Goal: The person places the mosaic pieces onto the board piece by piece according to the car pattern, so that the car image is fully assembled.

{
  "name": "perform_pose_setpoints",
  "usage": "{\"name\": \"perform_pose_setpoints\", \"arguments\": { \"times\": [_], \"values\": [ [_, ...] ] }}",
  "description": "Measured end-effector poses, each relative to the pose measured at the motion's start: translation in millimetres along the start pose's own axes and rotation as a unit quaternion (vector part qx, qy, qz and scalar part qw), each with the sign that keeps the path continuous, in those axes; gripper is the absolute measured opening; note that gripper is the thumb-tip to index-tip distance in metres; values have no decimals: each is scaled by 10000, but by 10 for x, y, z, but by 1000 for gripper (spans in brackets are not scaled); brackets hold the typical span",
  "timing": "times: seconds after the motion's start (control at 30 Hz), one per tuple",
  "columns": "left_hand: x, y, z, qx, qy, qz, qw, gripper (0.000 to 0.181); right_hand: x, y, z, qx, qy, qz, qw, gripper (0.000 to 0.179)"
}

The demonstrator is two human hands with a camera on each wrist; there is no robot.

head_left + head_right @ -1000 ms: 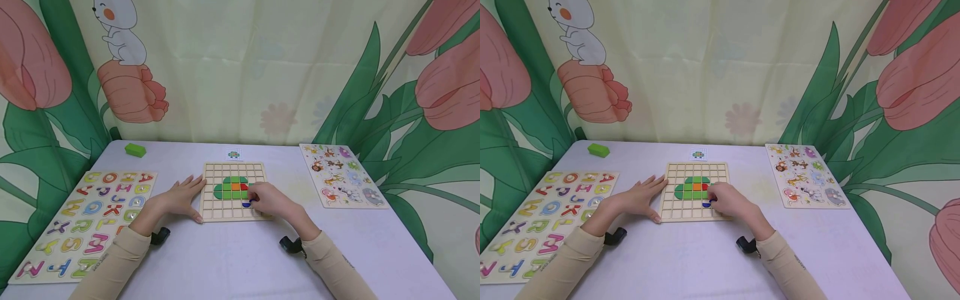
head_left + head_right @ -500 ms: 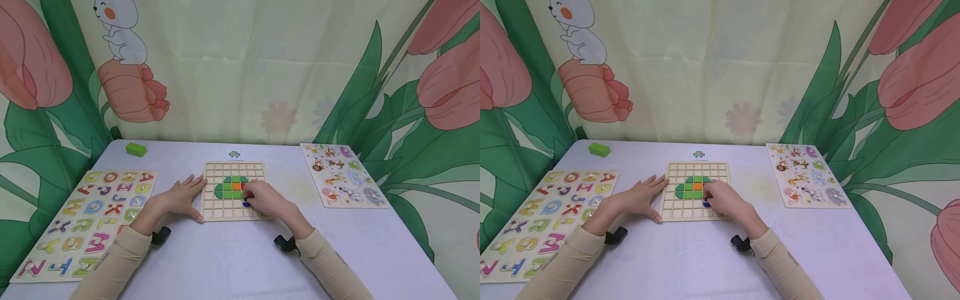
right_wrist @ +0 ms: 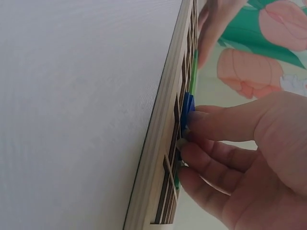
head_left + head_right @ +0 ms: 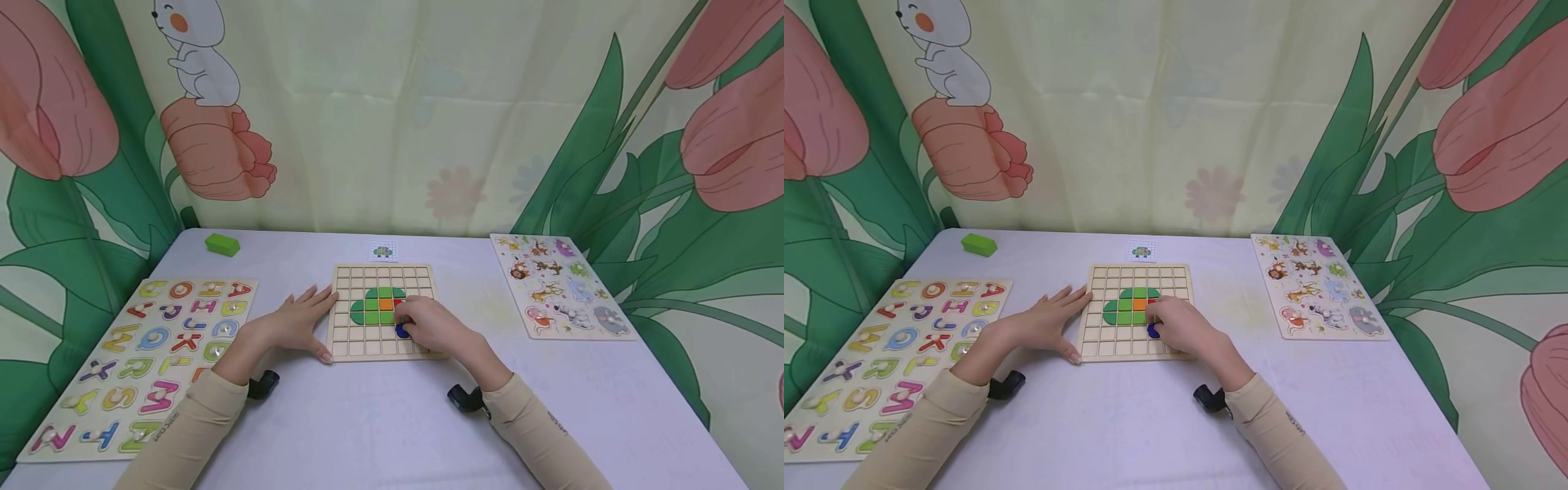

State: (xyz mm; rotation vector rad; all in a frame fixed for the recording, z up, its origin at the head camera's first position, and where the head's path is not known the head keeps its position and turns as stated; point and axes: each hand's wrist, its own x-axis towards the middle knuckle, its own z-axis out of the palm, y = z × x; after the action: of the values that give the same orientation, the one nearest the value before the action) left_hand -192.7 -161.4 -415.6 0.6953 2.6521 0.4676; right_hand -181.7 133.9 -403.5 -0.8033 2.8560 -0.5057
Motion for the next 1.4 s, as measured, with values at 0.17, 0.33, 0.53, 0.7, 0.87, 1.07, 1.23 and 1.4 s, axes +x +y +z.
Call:
{"name": "perform_pose_setpoints", "arguments": {
  "times": [0.17, 0.33, 0.53, 0.7, 0.87, 1.07, 1.23, 1.4],
  "values": [
    [13, -5, 4, 19, -5, -48, 10000, 130, -8, -9, -2, -20, 10, 94, 10000, 15],
    [26, -15, 14, 27, -12, -74, 10000, 130, -14, -24, 0, -40, 31, 141, 9999, 14],
    [23, -13, 15, 36, -11, -63, 10000, 130, -28, -13, -1, 115, -47, 176, 9998, 15],
    [18, -8, 10, 39, -5, -54, 10000, 130, -37, -1, -20, 361, -77, 208, 9991, 18],
    [18, -14, 8, 14, -19, -54, 10000, 130, -50, 13, -44, 459, -139, 174, 9987, 18],
    [25, -29, 14, 8, -31, -39, 10000, 131, -67, 52, -59, 481, -101, 182, 9986, 21],
    [23, -25, 10, -10, -40, -44, 10000, 130, -93, 102, -106, 564, 7, 272, 9980, 24],
    [19, -18, 4, -39, -57, -71, 10000, 130, -120, 172, -190, 738, 110, 208, 9970, 25]
  ]
}}
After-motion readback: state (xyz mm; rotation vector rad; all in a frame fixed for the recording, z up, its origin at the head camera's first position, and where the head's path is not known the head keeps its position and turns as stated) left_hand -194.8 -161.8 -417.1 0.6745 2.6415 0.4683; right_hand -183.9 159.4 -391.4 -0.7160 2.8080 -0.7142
